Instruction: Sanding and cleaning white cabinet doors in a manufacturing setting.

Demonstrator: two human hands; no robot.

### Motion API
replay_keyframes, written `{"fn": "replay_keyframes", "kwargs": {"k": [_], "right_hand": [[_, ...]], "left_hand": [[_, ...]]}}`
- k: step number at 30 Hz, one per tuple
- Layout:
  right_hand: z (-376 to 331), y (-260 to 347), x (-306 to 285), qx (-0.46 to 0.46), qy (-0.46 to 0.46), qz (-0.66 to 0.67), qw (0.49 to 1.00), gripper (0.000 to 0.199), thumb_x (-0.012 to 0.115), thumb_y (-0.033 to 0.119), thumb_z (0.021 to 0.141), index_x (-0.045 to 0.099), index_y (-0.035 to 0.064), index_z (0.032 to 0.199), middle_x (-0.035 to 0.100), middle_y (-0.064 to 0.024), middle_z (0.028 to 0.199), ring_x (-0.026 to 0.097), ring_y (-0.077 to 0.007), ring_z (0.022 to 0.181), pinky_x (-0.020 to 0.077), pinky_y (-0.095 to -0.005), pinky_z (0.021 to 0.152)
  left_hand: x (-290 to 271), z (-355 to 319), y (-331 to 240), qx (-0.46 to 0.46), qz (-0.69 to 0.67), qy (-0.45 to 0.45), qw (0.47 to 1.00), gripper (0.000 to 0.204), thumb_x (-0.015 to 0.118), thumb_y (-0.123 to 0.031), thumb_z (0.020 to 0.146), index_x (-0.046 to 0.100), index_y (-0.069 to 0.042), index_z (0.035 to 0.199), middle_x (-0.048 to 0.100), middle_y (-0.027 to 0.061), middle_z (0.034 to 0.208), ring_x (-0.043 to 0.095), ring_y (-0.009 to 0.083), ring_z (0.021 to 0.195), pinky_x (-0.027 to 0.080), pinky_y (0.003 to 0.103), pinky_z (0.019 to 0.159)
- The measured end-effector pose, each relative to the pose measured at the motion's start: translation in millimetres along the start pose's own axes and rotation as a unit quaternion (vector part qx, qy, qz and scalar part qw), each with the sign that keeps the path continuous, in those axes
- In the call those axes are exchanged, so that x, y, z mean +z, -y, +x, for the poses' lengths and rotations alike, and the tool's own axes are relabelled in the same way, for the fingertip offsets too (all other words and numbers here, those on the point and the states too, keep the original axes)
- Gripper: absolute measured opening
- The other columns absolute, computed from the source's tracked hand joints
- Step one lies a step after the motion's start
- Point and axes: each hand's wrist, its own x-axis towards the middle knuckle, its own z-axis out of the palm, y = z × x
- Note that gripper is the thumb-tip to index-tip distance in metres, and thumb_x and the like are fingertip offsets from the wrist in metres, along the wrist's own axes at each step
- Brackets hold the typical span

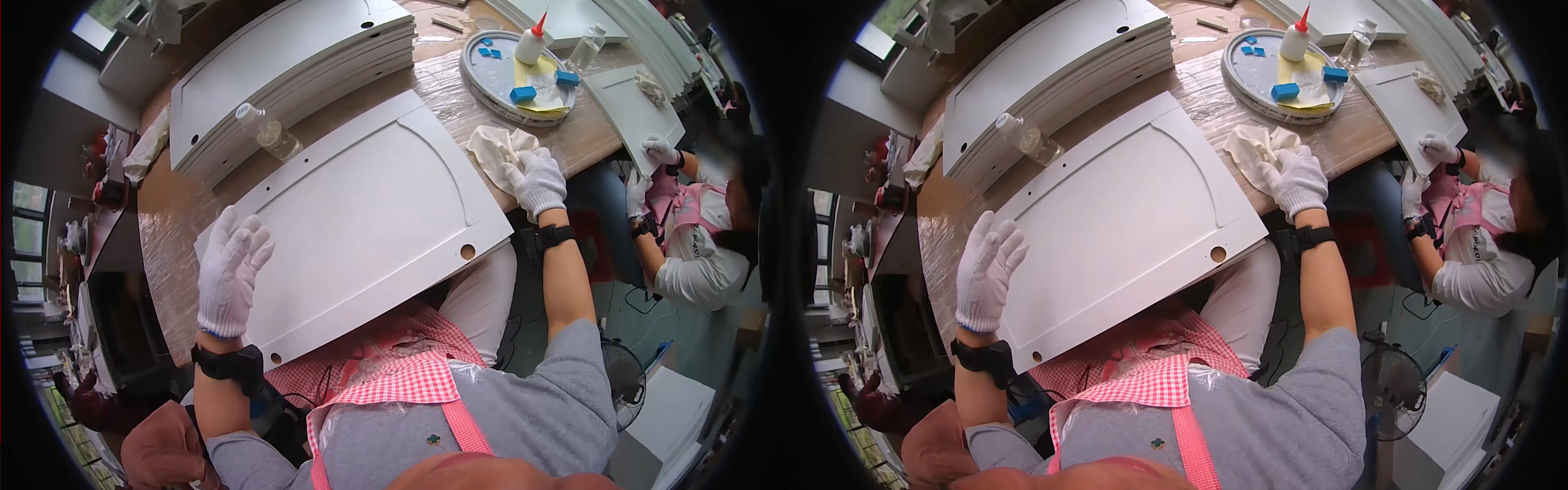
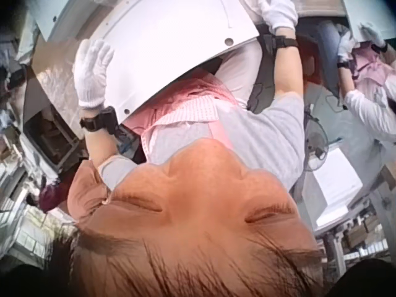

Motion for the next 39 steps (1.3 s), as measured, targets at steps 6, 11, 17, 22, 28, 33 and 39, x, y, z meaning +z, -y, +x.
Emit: {"fn": "replay_keyframes", "kwargs": {"k": [6,11,17,22,28,33,39], "right_hand": [[-8.0,-2.0,3.6,0.039,-0.031,0.067,0.997,0.040,0.075,0.050,0.088,0.079,0.0159,0.108,0.062,-0.0171,0.122,0.063,-0.0381,0.112,0.0554,-0.0489,0.094],[-12.4,-2.7,8.9,0.042,-0.058,0.119,0.990,0.036,0.077,0.047,0.087,0.080,0.0166,0.106,0.062,-0.0175,0.124,0.062,-0.0387,0.113,0.0563,-0.0496,0.092],[-12.4,-6.9,25.1,0.005,-0.144,0.120,0.982,0.032,0.079,0.044,0.084,0.078,0.0147,0.098,0.063,-0.0144,0.113,0.062,-0.0383,0.104,0.0551,-0.0499,0.086],[-11.0,-7.6,29.7,-0.012,-0.173,0.086,0.981,0.034,0.083,0.042,0.083,0.081,0.0158,0.104,0.064,-0.0114,0.112,0.062,-0.0345,0.101,0.0544,-0.0468,0.085],[-9.5,-7.8,32.9,-0.013,-0.173,0.076,0.982,0.030,0.084,0.039,0.083,0.080,0.0160,0.100,0.064,-0.0101,0.110,0.062,-0.0339,0.101,0.0542,-0.0477,0.084],[-10.0,-7.9,32.2,-0.030,-0.182,0.075,0.980,0.027,0.085,0.037,0.083,0.080,0.0158,0.100,0.065,-0.0110,0.108,0.062,-0.0344,0.100,0.0536,-0.0480,0.084],[-9.1,-7.7,32.2,-0.041,-0.193,0.104,0.975,0.024,0.085,0.034,0.083,0.080,0.0158,0.098,0.066,-0.0108,0.105,0.063,-0.0341,0.099,0.0532,-0.0471,0.085]], "left_hand": [[49.5,185.9,30.2,0.079,0.215,-0.184,0.956,0.105,0.086,-0.025,0.091,0.018,0.002,0.167,0.042,0.0242,0.162,0.048,0.0316,0.144,0.039,0.042,0.121],[31.7,273.6,60.8,0.161,0.197,-0.111,0.961,0.074,0.083,-0.009,0.092,0.045,-0.003,0.156,0.062,0.0124,0.139,0.063,0.0240,0.121,0.054,0.037,0.107],[41.2,270.4,59.4,0.245,0.413,-0.149,0.864,0.066,0.089,-0.019,0.082,0.055,0.000,0.135,0.068,0.0147,0.123,0.067,0.0272,0.111,0.056,0.038,0.097],[102.7,232.2,33.3,0.330,0.626,-0.053,0.704,0.064,0.082,-0.014,0.078,0.060,-0.010,0.138,0.066,0.0161,0.128,0.066,0.0342,0.124,0.054,0.043,0.107],[171.7,202.0,2.4,0.309,0.839,0.022,0.448,0.047,0.076,-0.015,0.086,0.065,-0.025,0.130,0.070,0.0099,0.111,0.072,0.0350,0.101,0.057,0.050,0.086],[212.2,187.2,3.5,0.355,0.863,0.054,0.356,0.051,0.074,-0.010,0.086,0.065,-0.024,0.133,0.070,0.0104,0.106,0.072,0.0328,0.097,0.056,0.048,0.081],[237.5,142.2,12.8,0.397,0.837,0.111,0.360,0.049,0.073,-0.012,0.087,0.068,-0.021,0.135,0.068,0.0092,0.102,0.071,0.0292,0.095,0.053,0.046,0.078]]}}
